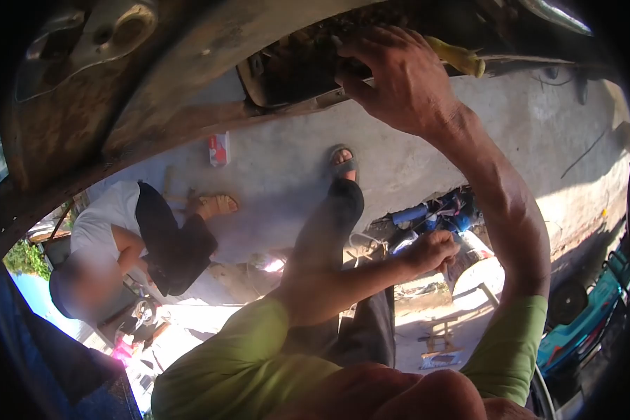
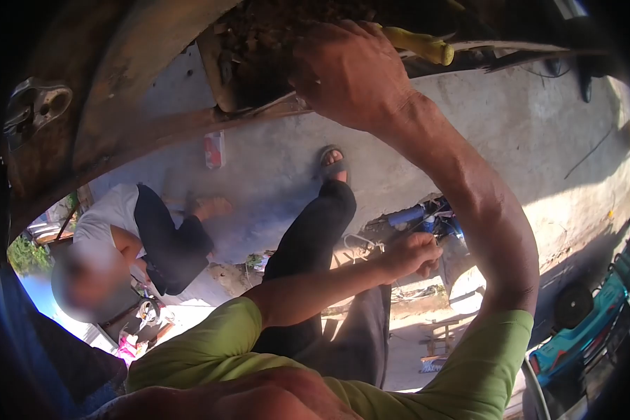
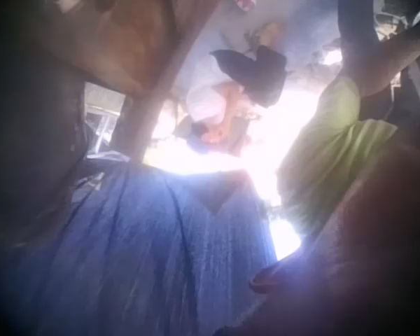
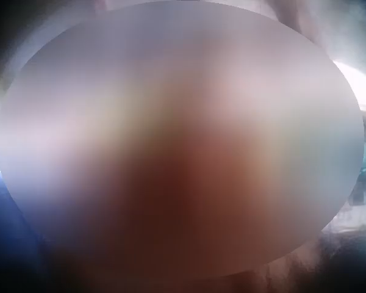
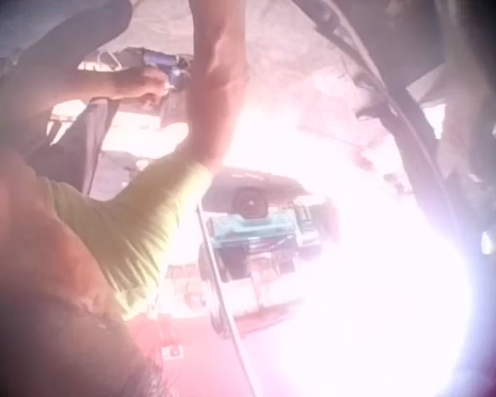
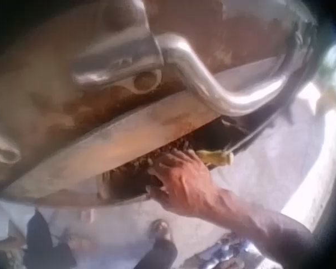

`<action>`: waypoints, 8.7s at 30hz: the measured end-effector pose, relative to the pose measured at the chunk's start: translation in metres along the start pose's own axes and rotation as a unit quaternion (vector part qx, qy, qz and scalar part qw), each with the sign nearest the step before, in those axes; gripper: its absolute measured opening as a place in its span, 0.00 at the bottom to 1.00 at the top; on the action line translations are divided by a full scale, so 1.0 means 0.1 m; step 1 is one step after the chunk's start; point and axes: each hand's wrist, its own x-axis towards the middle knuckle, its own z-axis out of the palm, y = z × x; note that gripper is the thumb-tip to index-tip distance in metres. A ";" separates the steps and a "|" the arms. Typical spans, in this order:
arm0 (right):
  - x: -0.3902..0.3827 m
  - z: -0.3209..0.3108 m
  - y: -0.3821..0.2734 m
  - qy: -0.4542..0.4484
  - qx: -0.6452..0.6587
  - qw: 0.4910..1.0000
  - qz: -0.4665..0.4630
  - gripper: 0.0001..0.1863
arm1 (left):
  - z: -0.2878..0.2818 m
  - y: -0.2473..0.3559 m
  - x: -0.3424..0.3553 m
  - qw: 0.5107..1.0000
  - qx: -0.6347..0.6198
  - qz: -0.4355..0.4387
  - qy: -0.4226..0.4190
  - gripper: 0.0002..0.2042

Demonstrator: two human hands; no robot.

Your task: The person works on an electric scooter by unscrewing components with a screwdriver, manipulating wires, and handling small metal parts by hand.

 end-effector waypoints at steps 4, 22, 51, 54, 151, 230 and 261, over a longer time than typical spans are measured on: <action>0.03 -0.31 0.34 -0.003 -0.096 0.995 0.005 0.19 | 0.00 -0.01 0.02 1.000 -0.015 0.007 0.003 0.13; 0.33 -0.14 0.31 -0.097 -0.055 0.987 0.113 0.22 | -0.01 0.01 0.03 0.999 -0.042 0.000 0.027 0.12; 0.80 0.24 1.17 -0.091 0.015 0.990 0.111 0.31 | 0.03 -0.01 0.10 0.999 -0.026 0.015 0.020 0.13; 0.79 0.17 1.19 -0.087 0.017 0.989 0.118 0.30 | 0.02 -0.01 0.11 0.999 -0.028 0.016 0.020 0.13; 0.86 0.08 1.13 -0.034 0.017 0.995 0.095 0.24 | -0.01 0.05 0.14 0.997 -0.056 0.019 0.048 0.13; 0.77 -0.05 1.22 0.013 0.010 0.992 0.125 0.21 | -0.04 0.03 -0.04 0.999 -0.033 0.024 0.034 0.13; 0.46 -0.49 0.32 -0.035 0.018 0.999 0.034 0.21 | -0.16 0.06 -0.14 0.992 -0.103 0.055 0.039 0.12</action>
